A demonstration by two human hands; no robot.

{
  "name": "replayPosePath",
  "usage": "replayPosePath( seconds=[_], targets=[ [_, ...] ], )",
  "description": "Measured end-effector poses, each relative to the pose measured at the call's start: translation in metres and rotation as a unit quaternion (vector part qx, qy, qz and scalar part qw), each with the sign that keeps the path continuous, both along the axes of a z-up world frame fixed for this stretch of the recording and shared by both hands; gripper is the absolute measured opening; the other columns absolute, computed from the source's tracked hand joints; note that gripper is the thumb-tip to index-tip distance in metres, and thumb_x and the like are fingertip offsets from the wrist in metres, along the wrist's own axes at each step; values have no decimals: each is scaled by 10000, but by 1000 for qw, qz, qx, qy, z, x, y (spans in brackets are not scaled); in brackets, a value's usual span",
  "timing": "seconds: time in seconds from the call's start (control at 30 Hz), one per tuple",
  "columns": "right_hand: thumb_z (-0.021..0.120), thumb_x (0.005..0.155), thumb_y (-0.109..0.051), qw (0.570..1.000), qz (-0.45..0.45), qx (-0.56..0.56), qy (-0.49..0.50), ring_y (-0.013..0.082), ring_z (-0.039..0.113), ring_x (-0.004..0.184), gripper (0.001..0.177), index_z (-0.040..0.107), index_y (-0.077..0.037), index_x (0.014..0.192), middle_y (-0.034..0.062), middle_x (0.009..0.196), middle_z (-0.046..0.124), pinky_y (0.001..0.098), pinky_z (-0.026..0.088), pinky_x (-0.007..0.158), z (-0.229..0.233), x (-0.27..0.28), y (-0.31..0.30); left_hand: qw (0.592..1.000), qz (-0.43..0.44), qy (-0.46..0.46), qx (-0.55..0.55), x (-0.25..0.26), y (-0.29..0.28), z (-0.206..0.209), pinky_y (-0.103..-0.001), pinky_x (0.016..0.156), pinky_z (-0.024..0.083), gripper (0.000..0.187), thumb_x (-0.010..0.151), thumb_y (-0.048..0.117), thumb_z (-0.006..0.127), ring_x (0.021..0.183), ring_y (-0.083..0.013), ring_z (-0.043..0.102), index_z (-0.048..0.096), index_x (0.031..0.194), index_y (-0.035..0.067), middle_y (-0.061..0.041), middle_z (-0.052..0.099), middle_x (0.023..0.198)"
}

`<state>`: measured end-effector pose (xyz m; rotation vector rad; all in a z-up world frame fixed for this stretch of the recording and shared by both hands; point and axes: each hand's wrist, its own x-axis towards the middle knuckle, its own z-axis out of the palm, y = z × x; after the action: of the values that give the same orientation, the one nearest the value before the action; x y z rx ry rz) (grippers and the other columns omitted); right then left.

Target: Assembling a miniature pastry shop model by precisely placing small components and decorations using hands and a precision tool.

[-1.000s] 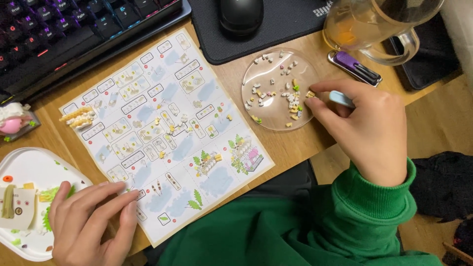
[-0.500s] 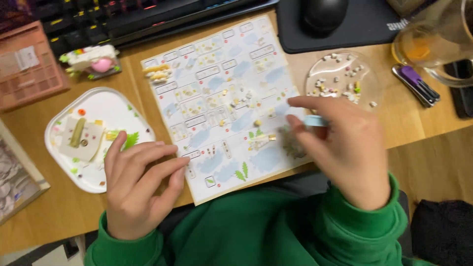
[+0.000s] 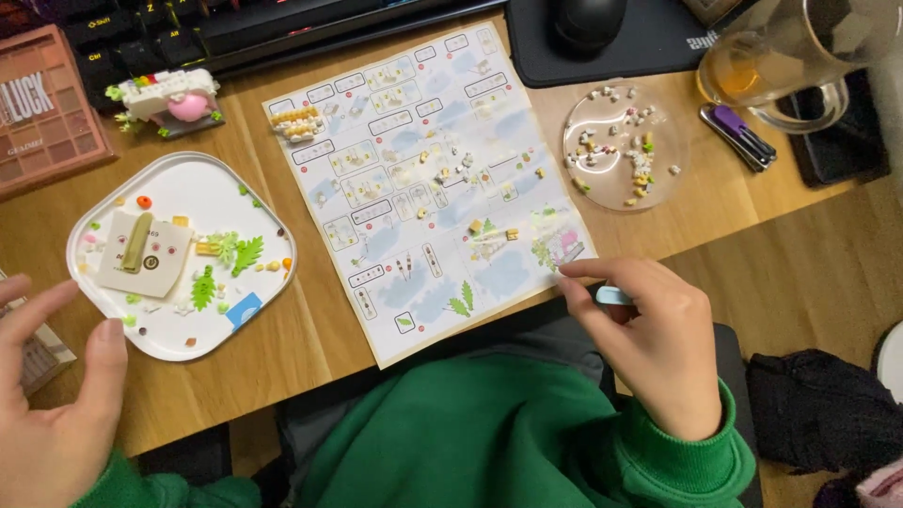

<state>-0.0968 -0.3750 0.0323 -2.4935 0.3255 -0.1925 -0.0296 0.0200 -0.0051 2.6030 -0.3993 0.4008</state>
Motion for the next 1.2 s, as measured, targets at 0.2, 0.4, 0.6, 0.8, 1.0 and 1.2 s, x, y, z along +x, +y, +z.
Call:
replayPosePath(
  seconds=[0.2,0.4,0.6,0.8,1.0,1.2],
  targets=[
    [649,928,-79,996,47,-32,-66,139,609,737,95,720,-79,990,68,919,712,240,493,571,26,10,37,998,-33,-54,8,12,1,6,-538,1134,453,284,1044,-71,776,1279,-475,568,678,1284,-186,-367,584,1379],
    [239,1135,-157,930,86,97,-345,433,570,926,558,544,293,1261,389,1180,506,453,480,900,18,46,112,999,-18,-39,-25,17,8,9,-474,1014,472,310,925,96,724,1179,-375,562,648,1188,-50,-218,577,1273],
    [223,1115,-426,949,93,151,-261,265,573,729,684,645,109,1062,233,1012,640,338,433,699,-9,54,174,998,-37,-38,-26,22,14,-2,-573,1127,359,347,911,161,726,1197,-346,557,652,1212,8,-170,593,1290],
    [324,1105,-288,961,134,151,-191,339,682,851,537,592,171,1173,292,1061,632,374,512,844,-9,58,177,996,-24,-78,-34,27,13,-5,-526,1044,436,260,905,112,745,1107,-322,577,700,1148,31,-145,611,1243],
    [586,942,39,960,207,144,-124,328,650,947,102,607,116,1007,233,998,656,378,499,907,-9,56,178,997,7,-71,-21,25,10,-5,-498,1004,450,248,898,121,735,1082,-304,560,725,1141,75,-119,622,1254],
    [641,908,31,954,270,69,-114,247,618,885,69,661,19,973,160,964,662,321,458,822,-3,56,183,995,-2,-90,32,26,8,-3,-487,1010,452,276,910,57,765,1107,-285,549,732,1169,144,-82,619,1301]
  ],
)
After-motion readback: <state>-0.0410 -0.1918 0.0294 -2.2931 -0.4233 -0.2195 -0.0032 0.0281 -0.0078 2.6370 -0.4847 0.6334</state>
